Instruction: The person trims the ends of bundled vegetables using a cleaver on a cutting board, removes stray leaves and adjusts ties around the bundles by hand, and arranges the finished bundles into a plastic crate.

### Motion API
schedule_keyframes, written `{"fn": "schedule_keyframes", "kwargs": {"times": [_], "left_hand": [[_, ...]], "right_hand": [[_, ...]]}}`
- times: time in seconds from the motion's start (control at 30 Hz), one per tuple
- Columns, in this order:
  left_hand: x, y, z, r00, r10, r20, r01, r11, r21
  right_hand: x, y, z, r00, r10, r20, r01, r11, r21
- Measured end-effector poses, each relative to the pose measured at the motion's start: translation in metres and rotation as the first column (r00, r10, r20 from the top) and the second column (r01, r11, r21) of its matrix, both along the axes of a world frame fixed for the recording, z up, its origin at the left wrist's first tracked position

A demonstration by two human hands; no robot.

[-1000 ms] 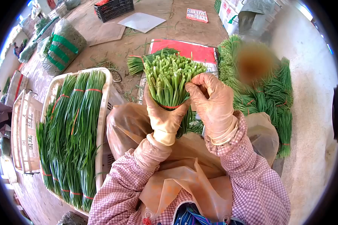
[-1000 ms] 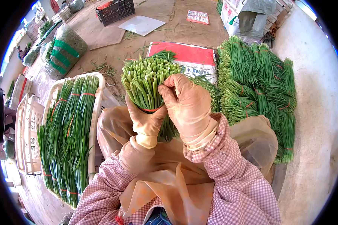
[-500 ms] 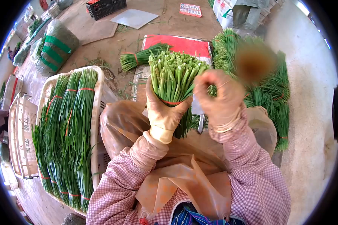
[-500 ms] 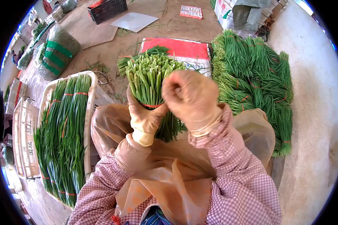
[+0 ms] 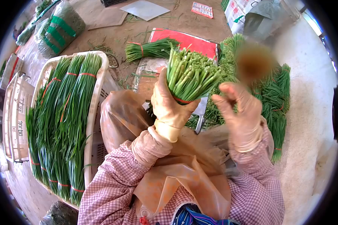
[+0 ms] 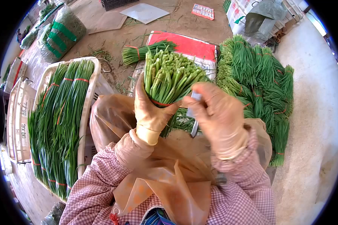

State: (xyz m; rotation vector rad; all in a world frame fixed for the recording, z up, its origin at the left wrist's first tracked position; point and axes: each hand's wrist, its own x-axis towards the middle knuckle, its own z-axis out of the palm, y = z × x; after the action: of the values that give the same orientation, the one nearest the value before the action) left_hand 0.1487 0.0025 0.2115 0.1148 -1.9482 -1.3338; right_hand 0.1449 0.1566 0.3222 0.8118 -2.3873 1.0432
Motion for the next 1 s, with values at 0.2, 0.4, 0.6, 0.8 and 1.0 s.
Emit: {"fn": "schedule_keyframes", "kwargs": {"times": [0.2, 0.4, 0.6, 0.8, 1.0], "left_hand": [[0.005, 0.0, 0.005, 0.996, 0.082, 0.016, -0.078, 0.984, -0.163], [0.007, -0.002, 0.007, 0.996, 0.076, 0.053, -0.065, 0.98, -0.186], [0.008, 0.003, 0.004, 0.995, 0.04, 0.094, -0.019, 0.977, -0.213], [0.007, 0.005, 0.002, 0.991, 0.078, 0.11, -0.043, 0.955, -0.293], [0.009, 0.002, 0.008, 0.985, 0.043, 0.164, 0.015, 0.943, -0.333]], "right_hand": [[-0.019, -0.038, -0.008, 0.971, 0.102, -0.218, 0.017, 0.876, 0.483], [-0.026, -0.011, 0.033, 0.942, -0.176, 0.285, 0.288, 0.859, -0.423], [-0.012, -0.021, -0.001, 0.939, 0.008, -0.344, 0.038, 0.991, 0.127], [-0.019, -0.041, -0.004, 0.925, -0.005, -0.38, 0.244, 0.774, 0.584], [-0.052, 0.015, 0.011, 0.918, -0.364, -0.159, 0.355, 0.931, -0.078]]}}
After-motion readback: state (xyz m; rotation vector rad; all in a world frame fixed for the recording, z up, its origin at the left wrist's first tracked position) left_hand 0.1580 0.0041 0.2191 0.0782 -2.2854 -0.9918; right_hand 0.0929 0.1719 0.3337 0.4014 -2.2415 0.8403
